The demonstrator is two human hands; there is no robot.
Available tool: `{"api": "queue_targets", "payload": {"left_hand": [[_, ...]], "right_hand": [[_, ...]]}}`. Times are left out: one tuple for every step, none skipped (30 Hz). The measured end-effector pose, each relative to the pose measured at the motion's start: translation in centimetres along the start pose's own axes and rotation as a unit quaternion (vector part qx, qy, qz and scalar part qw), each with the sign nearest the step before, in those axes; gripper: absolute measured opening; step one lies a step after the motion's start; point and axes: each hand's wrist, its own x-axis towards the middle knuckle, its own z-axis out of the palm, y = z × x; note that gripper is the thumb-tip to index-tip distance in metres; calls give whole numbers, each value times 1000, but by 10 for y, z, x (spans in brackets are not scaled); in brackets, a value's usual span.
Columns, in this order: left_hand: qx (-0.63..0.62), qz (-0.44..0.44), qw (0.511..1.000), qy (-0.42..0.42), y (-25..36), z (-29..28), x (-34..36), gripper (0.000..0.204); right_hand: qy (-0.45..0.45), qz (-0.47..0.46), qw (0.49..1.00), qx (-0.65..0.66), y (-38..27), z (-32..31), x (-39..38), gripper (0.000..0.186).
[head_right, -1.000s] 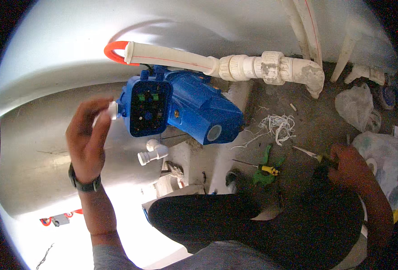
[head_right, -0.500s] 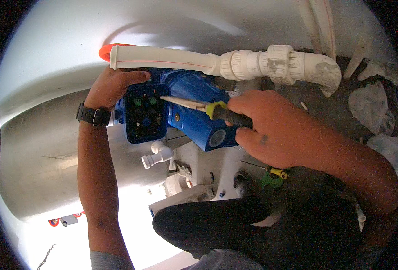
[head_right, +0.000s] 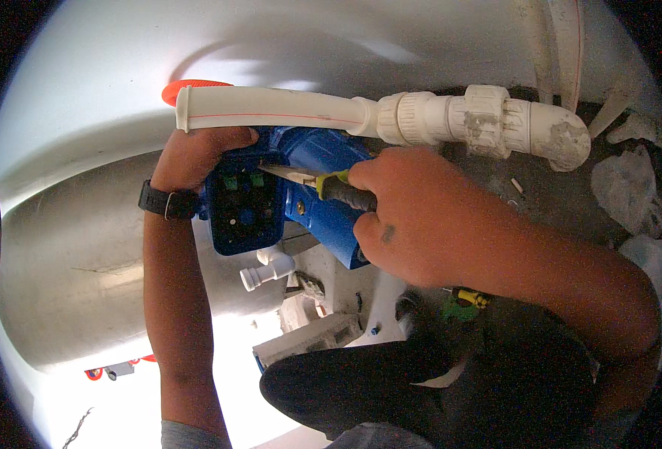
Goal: The person uses a screwdriver and pliers to adjust and tighten components inside a blue pump. They repeatedly open the pump housing, manipulate internal parts, and reposition the device while working.
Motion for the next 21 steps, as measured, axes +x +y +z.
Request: {"api": "queue_targets", "payload": {"left_hand": [[5,0,1000,8,-1,0,-1,38],[-1,14,1000,5,-2,1,0,37],[-7,28,1000,2,-3,1,0,36],[-18,52,998,0,-4,2,1,35],[13,59,998,7,-5,2,2,34],[40,74,996,14,-5,2,2,33],[85,64,994,21,-4,2,2,32],[72,95,993,14,-3,1,2,31],[76,99,992,8,-1,0,1,31],[93,103,990,3,2,0,0,31],[82,92,992,0,5,0,-1,31],[86,81,993,-2,7,0,-2,31],[90,70,994,-3,10,0,-3,31],[97,77,992,-1,12,1,-3,30],[105,83,991,1,13,1,-3,30],[128,101,987,3,14,1,-3,29],[101,85,991,3,13,2,-3,28],[89,80,993,4,13,2,-4,27],[77,74,994,3,11,2,-4,26],[129,105,986,10,9,1,-4,25],[177,136,975,15,6,0,-3,25]], "right_hand": [[-1,-2,1000,-2,-2,-2,-2,26],[6,-14,1000,3,-5,-3,-2,27],[6,-6,1000,-17,-7,-3,-3,28],[13,-7,999,-32,-10,-4,-4,30],[6,13,999,-51,-12,-4,-3,31],[4,-3,999,-41,-13,-6,-4,31],[-9,3,999,-35,-13,-10,-5,32],[-21,7,999,-30,-14,-12,-5,33],[-23,11,999,-26,-14,-13,-6,33],[-25,15,999,-22,-14,-14,-6,33],[-26,20,999,-19,-14,-15,-7,33],[-30,18,999,-12,-13,-16,-8,32],[-34,17,999,-6,-11,-16,-9,32],[-37,15,999,0,-10,-15,-10,31],[-42,9,999,1,-8,-15,-10,30],[-47,3,999,2,-6,-14,-11,28],[-46,-11,999,4,-3,-13,-11,27],[-37,-24,999,11,0,-13,-12,26],[-22,-46,999,18,4,-12,-14,25],[-22,-49,998,26,9,-13,-17,25],[-20,-75,996,33,16,-14,-20,26]]}}
